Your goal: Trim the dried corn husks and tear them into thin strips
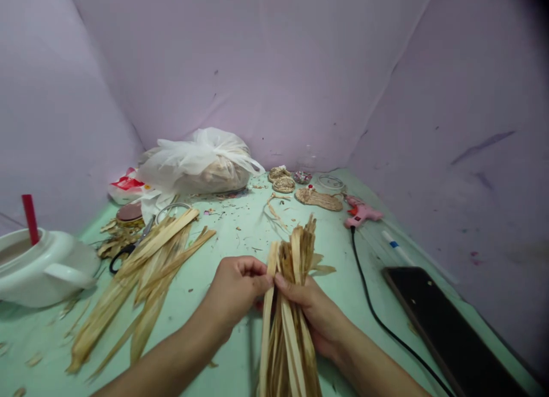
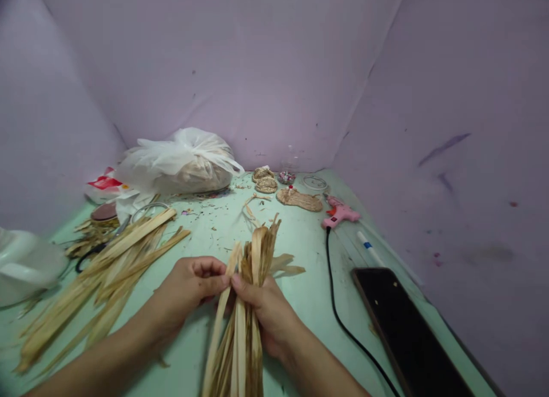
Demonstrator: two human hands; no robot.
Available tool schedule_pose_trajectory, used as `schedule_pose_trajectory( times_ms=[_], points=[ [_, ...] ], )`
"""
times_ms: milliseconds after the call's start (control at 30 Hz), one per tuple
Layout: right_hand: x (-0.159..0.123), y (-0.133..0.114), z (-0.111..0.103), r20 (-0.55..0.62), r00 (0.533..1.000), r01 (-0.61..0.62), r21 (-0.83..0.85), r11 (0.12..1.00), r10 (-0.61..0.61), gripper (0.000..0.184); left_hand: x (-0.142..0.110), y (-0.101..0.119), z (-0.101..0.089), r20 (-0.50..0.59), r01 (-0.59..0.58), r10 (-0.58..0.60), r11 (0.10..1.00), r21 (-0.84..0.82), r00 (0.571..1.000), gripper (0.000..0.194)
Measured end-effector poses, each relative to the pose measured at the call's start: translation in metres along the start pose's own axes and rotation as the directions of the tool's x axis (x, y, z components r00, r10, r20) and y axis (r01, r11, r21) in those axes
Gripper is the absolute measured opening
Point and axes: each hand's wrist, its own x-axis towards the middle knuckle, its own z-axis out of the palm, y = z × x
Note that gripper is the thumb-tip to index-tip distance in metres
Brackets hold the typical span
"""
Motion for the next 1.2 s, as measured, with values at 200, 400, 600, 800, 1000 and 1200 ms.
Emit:
schedule_pose_trajectory(
  times_ms=[200, 400, 600, 800, 1000, 1200],
  points=[
    [0.001, 0.004, 0.0, 0.055, 0.995, -0.085, -0.013, 0.996, 0.085, 0.044, 0.01, -0.007, -0.011, 0.082, -0.08, 0.067, 0.983, 0.163, 0.994, 0.01],
    [-0.002, 0.006, 0.005, -0.011, 0.983, -0.181, -0.172, 0.968, 0.182, 0.031, 0.003, 0.009, -0.027, -0.159, -0.385, 0.644, 0.617, 0.686, 0.749, 0.024],
    [-0.004, 0.004, 0.016, -0.038, 0.971, -0.235, -0.324, 0.916, 0.236, 0.036, -0.008, 0.026, 0.003, 0.321, -0.477, 0.697, 0.035, 0.878, 0.642, 0.026],
    [0.0, 0.007, 0.014, -0.057, 0.968, -0.251, -0.265, 0.931, 0.245, 0.03, -0.002, 0.058, 0.038, 0.382, -0.267, 0.626, -0.274, 0.924, 0.68, 0.05],
    [0.007, 0.015, 0.016, -0.173, 0.937, -0.344, -0.304, 0.888, 0.303, 0.025, 0.01, 0.061, 0.069, 0.431, -0.385, 0.075, -0.334, 0.86, 0.899, 0.072],
    [0.011, 0.017, 0.014, -0.153, 0.947, -0.314, -0.265, 0.912, 0.282, 0.03, 0.018, 0.056, 0.077, 0.377, -0.334, 0.083, -0.317, 0.888, 0.922, 0.027]
  ],
)
